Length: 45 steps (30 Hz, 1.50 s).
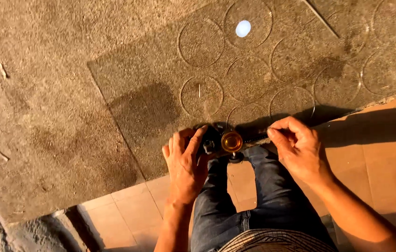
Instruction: Score circles on a glass pane using a circular glass cutter
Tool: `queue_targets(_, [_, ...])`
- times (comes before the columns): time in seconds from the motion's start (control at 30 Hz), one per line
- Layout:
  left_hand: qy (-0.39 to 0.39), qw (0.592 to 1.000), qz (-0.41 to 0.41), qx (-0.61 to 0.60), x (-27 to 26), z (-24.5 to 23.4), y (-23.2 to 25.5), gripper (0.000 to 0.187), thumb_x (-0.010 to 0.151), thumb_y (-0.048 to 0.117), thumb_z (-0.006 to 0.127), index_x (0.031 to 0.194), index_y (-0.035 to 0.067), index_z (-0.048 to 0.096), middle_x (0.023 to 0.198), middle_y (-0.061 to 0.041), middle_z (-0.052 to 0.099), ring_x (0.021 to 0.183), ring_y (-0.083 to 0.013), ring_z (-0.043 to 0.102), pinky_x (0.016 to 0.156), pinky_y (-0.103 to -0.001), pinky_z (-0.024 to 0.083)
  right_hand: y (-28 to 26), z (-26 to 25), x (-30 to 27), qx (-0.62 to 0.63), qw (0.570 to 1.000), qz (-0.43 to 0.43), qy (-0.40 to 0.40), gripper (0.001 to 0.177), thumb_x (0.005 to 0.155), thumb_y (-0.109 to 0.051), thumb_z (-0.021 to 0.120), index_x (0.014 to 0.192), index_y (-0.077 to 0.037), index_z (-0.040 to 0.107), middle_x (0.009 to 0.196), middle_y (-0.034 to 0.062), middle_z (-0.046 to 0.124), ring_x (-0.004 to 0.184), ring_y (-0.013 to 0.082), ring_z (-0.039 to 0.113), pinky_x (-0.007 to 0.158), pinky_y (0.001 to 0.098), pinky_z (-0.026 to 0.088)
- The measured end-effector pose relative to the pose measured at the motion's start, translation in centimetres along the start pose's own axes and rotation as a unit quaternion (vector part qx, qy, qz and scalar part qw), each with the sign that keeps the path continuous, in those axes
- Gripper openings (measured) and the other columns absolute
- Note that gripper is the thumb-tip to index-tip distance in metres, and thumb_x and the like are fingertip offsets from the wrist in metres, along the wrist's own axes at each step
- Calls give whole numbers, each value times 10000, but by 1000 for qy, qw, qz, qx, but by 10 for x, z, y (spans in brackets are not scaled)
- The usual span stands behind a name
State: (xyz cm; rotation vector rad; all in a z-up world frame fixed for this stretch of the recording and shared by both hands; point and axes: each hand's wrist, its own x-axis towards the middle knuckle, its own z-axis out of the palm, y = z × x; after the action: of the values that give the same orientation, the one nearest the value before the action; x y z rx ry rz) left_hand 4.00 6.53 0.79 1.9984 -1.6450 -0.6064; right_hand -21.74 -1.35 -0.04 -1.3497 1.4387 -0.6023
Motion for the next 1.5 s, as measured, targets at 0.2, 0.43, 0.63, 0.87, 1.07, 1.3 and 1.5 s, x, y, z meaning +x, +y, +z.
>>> queue_targets(0.2, [-1,999,23,31,-1,1,-5,678,785,166,794,1425,277,598,1146,-54,540,958,-274,536,831,-374,379,15,11,-4,-4,999,31,37,156,958,-114,736,1039,18,710,831,190,663,583,161,558,492,301,530])
queue_targets(0.43, [-37,998,11,43,5,3,-8,760,683,144,855,1395,278,623,1109,-42,531,945,-273,520,815,-374,382,23,12,7,-82,996,-11,41,193,959,-217,759,1076,-64,743,892,184,655,728,236,636,615,325,575])
queue_targets(0.63, [-57,998,-11,28,12,-7,-1,734,665,216,882,1357,297,649,1059,-29,505,930,-268,487,813,-371,373,-2,2,15,-170,981,-93,19,180,923,-176,777,1030,-39,725,845,221,663,706,352,673,595,388,586])
queue_targets(0.87, [-41,999,-9,24,11,-16,5,667,715,191,840,1353,261,659,1039,-82,503,917,-294,462,804,-388,354,-19,-6,18,-178,975,-131,-13,212,972,-235,721,1024,-30,711,942,214,724,911,406,707,806,495,565])
queue_targets(1.07, [-57,998,-15,-3,2,-13,-8,653,761,311,815,1381,282,613,1077,-36,489,984,-273,474,873,-370,366,-68,12,2,-268,906,-319,75,179,954,-248,784,1063,-114,738,1145,86,603,1087,292,630,933,411,520])
queue_targets(1.3, [-36,999,-21,-2,-1,-7,-6,578,768,328,824,1310,259,637,1073,-46,490,994,-267,466,888,-382,358,-70,67,5,-294,834,-466,-37,228,915,-372,741,1047,-187,730,1042,22,604,1081,287,545,949,463,442])
queue_targets(1.5, [-25,999,-25,-6,-2,-7,-8,436,824,340,755,1237,246,652,1035,-35,453,964,-248,431,853,-367,342,-74,74,9,-302,824,-475,-67,272,950,-434,689,1011,-170,712,999,22,615,1053,285,556,934,476,433])
